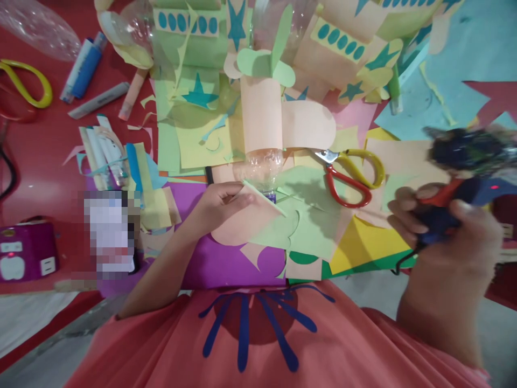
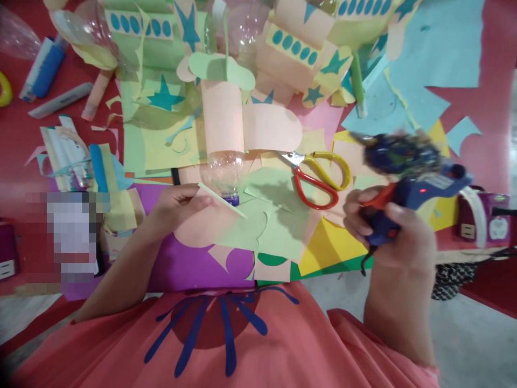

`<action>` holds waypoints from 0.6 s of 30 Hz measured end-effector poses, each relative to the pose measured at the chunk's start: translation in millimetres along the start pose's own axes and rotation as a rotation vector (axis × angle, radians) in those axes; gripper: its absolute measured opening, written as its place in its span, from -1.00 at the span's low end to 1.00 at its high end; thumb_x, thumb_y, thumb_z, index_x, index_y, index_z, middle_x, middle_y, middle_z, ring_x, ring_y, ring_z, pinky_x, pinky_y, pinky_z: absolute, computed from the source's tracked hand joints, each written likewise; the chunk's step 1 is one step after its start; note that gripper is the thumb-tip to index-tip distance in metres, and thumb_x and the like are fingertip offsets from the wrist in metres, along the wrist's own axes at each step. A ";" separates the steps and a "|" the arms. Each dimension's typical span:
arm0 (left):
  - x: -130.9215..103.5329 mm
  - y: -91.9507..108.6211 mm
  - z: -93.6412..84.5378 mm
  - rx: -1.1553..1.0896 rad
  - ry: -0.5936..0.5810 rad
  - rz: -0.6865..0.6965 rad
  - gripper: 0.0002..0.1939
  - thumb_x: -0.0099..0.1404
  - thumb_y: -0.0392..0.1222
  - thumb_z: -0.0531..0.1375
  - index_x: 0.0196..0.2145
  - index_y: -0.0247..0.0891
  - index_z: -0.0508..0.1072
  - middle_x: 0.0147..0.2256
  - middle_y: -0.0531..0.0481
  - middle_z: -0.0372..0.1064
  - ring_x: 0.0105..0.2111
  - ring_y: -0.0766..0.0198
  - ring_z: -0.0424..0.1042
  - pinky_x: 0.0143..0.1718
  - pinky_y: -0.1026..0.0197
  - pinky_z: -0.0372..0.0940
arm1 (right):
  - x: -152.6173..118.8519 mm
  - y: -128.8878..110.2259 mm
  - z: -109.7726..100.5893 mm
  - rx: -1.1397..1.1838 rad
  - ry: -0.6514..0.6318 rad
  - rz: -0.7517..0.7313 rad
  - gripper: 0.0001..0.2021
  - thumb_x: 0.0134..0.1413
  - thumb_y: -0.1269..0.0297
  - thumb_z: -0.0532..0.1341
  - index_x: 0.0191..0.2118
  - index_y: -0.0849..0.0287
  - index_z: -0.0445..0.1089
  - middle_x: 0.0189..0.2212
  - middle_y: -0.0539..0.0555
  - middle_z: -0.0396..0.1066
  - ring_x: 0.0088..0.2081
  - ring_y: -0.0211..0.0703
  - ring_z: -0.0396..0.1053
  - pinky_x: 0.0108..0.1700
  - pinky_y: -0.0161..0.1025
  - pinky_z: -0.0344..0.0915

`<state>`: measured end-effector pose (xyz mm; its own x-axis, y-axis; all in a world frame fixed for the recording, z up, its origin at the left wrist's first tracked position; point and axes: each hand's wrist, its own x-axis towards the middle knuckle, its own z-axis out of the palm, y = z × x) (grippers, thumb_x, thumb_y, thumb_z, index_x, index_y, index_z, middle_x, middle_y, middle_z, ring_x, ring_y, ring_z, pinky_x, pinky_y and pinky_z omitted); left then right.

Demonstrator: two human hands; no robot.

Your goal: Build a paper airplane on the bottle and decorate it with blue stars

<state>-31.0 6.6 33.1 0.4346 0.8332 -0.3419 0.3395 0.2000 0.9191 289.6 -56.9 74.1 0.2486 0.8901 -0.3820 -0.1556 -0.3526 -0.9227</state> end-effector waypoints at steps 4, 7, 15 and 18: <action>1.3 -0.5 0.2 0.046 -0.009 0.063 -0.67 0.23 -0.08 0.13 -0.63 -0.25 0.23 -0.60 0.14 -0.02 -0.59 0.42 0.00 -0.57 0.28 -0.11 | 2.1 13.3 22.5 -0.048 -0.229 0.008 -0.82 -0.12 0.16 0.37 -0.45 0.16 0.46 -0.47 0.09 0.45 -0.73 -0.40 0.12 -0.71 -0.28 -0.02; 2.1 -0.8 -0.1 0.078 -0.030 0.112 -0.67 0.25 -0.11 0.11 -0.63 -0.25 0.21 -0.60 0.15 -0.05 -0.59 0.42 0.00 -0.56 0.28 -0.09 | 7.1 23.5 37.7 -0.053 -0.354 0.066 -0.80 -0.07 0.15 0.37 -0.44 0.19 0.47 -0.54 0.03 0.42 -0.70 -0.38 0.18 -0.64 -0.28 0.08; 3.5 -1.2 -0.2 0.138 -0.059 0.202 -0.63 0.29 -0.17 0.08 -0.63 -0.23 0.08 -0.59 0.16 -0.08 -0.58 0.42 -0.03 -0.53 0.26 -0.07 | 10.1 30.0 68.4 -0.262 -0.406 0.205 -0.73 -0.10 0.07 0.34 -0.52 0.15 0.36 -0.71 -0.07 0.26 -0.68 -0.36 0.16 -0.63 -0.32 0.08; 4.6 -4.2 -0.1 0.158 -0.068 0.213 -0.62 0.30 -0.12 0.07 -0.63 -0.22 0.08 -0.59 0.14 -0.06 -0.57 0.39 0.00 -0.52 0.24 -0.06 | 10.2 26.0 77.5 -0.326 -0.403 0.234 -0.72 -0.15 0.05 0.34 -0.54 0.15 0.34 -0.75 -0.09 0.22 -0.68 -0.36 0.14 -0.63 -0.33 0.07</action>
<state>-30.5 9.6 27.7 0.5630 0.8106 -0.1614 0.3585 -0.0635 0.9314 214.0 -34.6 50.1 -0.1514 0.7946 -0.5880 0.1568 -0.5680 -0.8080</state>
